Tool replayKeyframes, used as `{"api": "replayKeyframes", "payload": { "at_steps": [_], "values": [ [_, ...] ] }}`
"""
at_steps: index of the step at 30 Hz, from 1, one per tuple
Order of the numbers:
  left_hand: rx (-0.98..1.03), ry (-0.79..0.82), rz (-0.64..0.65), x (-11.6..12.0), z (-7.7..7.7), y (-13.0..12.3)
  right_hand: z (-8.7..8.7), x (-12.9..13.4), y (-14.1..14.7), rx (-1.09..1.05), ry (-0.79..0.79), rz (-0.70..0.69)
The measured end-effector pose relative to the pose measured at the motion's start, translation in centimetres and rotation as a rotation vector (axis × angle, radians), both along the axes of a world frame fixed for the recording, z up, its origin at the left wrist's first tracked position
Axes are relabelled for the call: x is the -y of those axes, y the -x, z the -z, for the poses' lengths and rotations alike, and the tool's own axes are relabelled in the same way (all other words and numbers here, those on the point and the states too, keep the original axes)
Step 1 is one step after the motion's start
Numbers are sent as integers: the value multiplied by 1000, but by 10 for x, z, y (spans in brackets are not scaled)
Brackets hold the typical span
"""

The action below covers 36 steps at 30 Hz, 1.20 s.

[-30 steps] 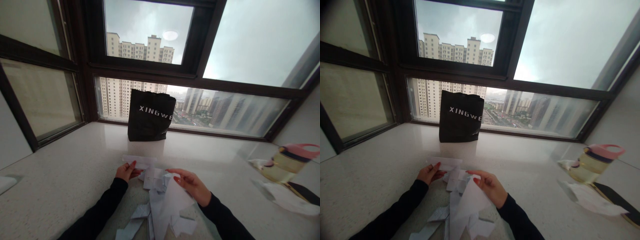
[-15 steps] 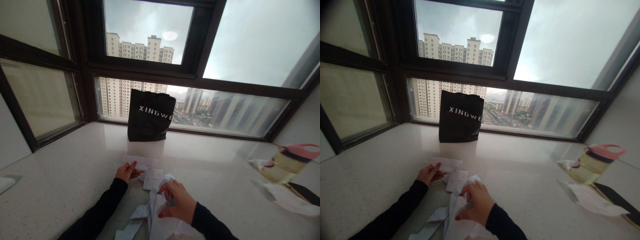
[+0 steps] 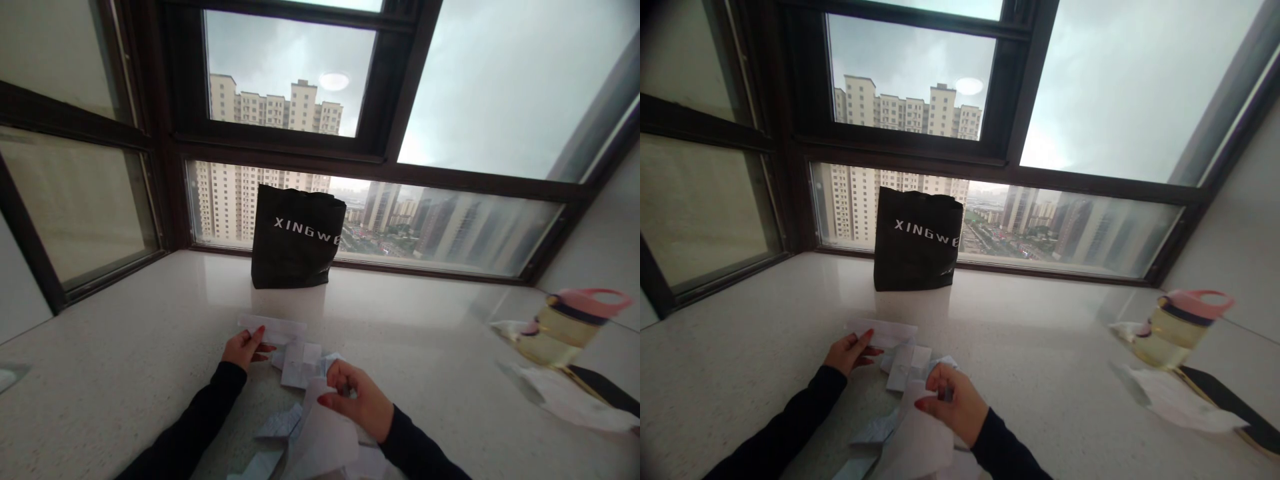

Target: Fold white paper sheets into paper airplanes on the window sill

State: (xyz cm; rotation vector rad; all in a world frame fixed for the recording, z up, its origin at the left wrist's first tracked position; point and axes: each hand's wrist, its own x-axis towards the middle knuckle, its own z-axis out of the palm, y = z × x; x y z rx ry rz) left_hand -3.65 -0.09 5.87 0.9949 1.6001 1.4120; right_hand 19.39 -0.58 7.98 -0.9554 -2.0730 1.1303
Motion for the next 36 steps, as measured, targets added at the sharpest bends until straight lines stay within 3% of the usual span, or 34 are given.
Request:
{"api": "replayKeyframes", "payload": {
  "at_steps": [7, 12, 17, 20, 22, 24, 26, 28, 31, 36],
  "values": [
    [-309, 115, 80, -2, 0, 26, 2, -14, -3, -454, 277, 17],
    [-533, 212, 102, -1, 2, 44, 0, -17, -5, -551, 308, 102],
    [-579, 150, 62, 2, -4, 45, 3, -19, -7, -575, 326, 140],
    [-517, 25, 55, 6, -14, 35, 7, -17, -6, -493, 388, 41],
    [-475, -74, 61, 10, -22, 24, 9, -14, -4, -374, 344, -31],
    [-457, -161, 76, 15, -30, 12, 11, -11, -3, -236, 137, 2],
    [-471, -230, 101, 23, -35, -3, 9, -9, -3, -150, -109, 135],
    [-509, -285, 138, 33, -39, -19, 6, -8, -3, -149, -219, 239],
    [-577, -352, 209, 48, -41, -43, 1, -6, -2, -226, -120, 177],
    [-737, -536, 303, 64, -43, -65, -1, 0, 4, -386, 284, -19]
  ]
}}
